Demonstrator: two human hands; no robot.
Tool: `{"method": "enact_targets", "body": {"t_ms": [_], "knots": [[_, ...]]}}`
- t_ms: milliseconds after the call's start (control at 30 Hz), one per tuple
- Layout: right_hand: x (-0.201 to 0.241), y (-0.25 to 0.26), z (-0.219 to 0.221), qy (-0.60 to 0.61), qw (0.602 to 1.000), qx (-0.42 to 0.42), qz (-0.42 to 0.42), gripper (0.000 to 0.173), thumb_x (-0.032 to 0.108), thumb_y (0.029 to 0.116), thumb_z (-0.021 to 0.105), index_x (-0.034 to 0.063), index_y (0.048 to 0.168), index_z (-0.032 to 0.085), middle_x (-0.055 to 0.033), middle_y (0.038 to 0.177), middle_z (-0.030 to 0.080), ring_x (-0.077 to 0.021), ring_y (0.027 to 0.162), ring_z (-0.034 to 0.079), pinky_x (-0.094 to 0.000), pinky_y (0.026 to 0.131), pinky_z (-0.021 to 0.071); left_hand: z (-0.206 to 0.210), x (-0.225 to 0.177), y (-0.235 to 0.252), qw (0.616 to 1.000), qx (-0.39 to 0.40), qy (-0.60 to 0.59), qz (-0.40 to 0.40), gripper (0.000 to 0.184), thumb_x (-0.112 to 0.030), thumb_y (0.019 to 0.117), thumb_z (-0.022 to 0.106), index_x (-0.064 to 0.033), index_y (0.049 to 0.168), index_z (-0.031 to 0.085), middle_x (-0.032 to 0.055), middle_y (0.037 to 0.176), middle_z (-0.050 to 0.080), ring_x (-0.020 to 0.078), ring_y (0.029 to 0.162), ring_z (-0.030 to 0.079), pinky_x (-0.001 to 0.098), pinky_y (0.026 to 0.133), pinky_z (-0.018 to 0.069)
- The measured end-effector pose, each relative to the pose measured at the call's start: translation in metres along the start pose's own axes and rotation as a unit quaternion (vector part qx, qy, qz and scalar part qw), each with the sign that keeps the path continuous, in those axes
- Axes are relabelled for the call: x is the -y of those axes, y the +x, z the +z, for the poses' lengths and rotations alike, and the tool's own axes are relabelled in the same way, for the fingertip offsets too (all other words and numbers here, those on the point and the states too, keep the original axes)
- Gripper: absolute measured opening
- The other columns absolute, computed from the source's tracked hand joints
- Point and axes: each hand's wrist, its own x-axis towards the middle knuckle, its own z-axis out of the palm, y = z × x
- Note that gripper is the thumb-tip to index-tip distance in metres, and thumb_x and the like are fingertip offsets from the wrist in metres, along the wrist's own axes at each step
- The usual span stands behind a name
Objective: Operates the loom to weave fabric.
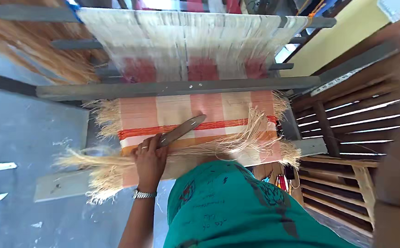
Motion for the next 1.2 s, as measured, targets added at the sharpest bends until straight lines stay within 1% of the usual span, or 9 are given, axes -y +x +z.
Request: {"method": "enact_targets", "body": {"t_ms": [67,167,267,400,667,867,967,1033,1200], "knots": [[0.02,-0.022,0.092,0.127,0.979,0.153,0.044,0.021,0.017,0.1022,0.059,0.0022,0.114,0.067,-0.0092,0.111,0.069,-0.0153,0.101,0.066,-0.0375,0.092,0.056,-0.005,-0.012,0.004,1.0,-0.001,-0.008,0.013,0.046,-0.034,0.0958,0.07,-0.0164,0.138,0.064,0.0209,0.127,0.066,0.0452,0.118,0.061,0.0745,0.099,0.0388],[0.045,-0.049,0.216,0.269,0.892,0.337,0.134,0.019,0.011,0.1008,0.062,0.002,0.116,0.067,-0.0144,0.113,0.068,-0.0227,0.096,0.07,-0.0428,0.085,0.0615,-0.007,-0.027,0.008,0.999,-0.017,-0.018,0.024,0.048,-0.029,0.0936,0.074,-0.0208,0.139,0.064,0.0196,0.123,0.065,0.0439,0.11,0.061,0.0693,0.09,0.0447],[0.057,-0.072,0.302,0.332,0.855,0.352,0.187,0.017,0.013,0.0984,0.068,0.0012,0.11,0.071,-0.0142,0.106,0.069,-0.0229,0.091,0.07,-0.0426,0.085,0.0601,-0.007,-0.035,0.01,0.999,-0.026,-0.021,0.024,0.046,-0.027,0.0939,0.074,-0.0215,0.139,0.065,0.0185,0.122,0.064,0.0428,0.109,0.06,0.065,0.085,0.0468],[0.062,-0.076,0.345,0.366,0.831,0.322,0.268,0.022,0.012,0.0941,0.074,0.0016,0.112,0.067,-0.0122,0.097,0.071,-0.0211,0.082,0.071,-0.0422,0.078,0.0613,-0.007,-0.04,0.009,0.999,-0.029,-0.018,0.027,0.046,-0.026,0.0941,0.074,-0.0219,0.139,0.064,0.0176,0.122,0.063,0.0425,0.109,0.059,0.063,0.083,0.0473],[0.058,-0.062,0.33,0.278,0.87,0.33,0.237,0.021,0.01,0.0929,0.073,-0.0003,0.11,0.066,-0.0155,0.1,0.072,-0.0267,0.09,0.072,-0.0473,0.085,0.0602,-0.016,-0.037,0.009,0.998,-0.026,-0.016,0.049,0.046,-0.029,0.093,0.074,-0.0258,0.138,0.065,0.0151,0.121,0.063,0.0402,0.107,0.059,0.0609,0.083,0.0462],[0.048,-0.062,0.264,0.291,0.88,0.37,0.055,0.011,0.007,0.0986,0.063,0.0027,0.102,0.072,-0.0111,0.101,0.068,-0.0195,0.093,0.067,-0.0384,0.086,0.0583,-0.042,-0.015,0.004,0.983,0.053,-0.151,0.094,0.044,-0.042,0.0921,0.071,-0.0302,0.134,0.067,0.0053,0.12,0.065,0.0283,0.111,0.059,0.0566,0.091,0.0468],[0.043,-0.066,0.232,0.36,0.85,0.382,0.051,0.016,0.014,0.1014,0.062,0.0048,0.104,0.075,-0.0067,0.102,0.071,-0.0116,0.096,0.068,-0.0307,0.09,0.0577,-0.047,-0.005,0.003,0.947,0.126,-0.279,0.097,0.047,-0.045,0.0925,0.073,-0.0266,0.135,0.067,0.0017,0.126,0.065,0.0161,0.117,0.061,0.0413,0.101,0.0527],[0.036,-0.069,0.217,0.435,0.812,0.378,0.089,0.017,0.014,0.1011,0.064,0.0028,0.107,0.075,-0.0054,0.104,0.072,-0.0085,0.096,0.068,-0.0266,0.09,0.0573,-0.042,-0.005,0.002,0.91,0.165,-0.372,0.078,0.049,-0.04,0.0922,0.076,-0.0218,0.137,0.066,0.0035,0.129,0.064,0.0157,0.119,0.061,0.0361,0.1,0.0542],[0.032,-0.081,0.21,0.571,0.706,0.269,0.321,0.013,0.002,0.0991,0.063,0.0021,0.106,0.073,-0.0013,0.098,0.075,-0.0053,0.088,0.068,-0.0248,0.086,0.0568,-0.012,-0.025,-0.002,0.864,0.175,-0.473,0.01,0.051,-0.034,0.0932,0.076,-0.0193,0.14,0.063,0.0051,0.132,0.063,0.0173,0.113,0.064,0.0312,0.086,0.059]]}}
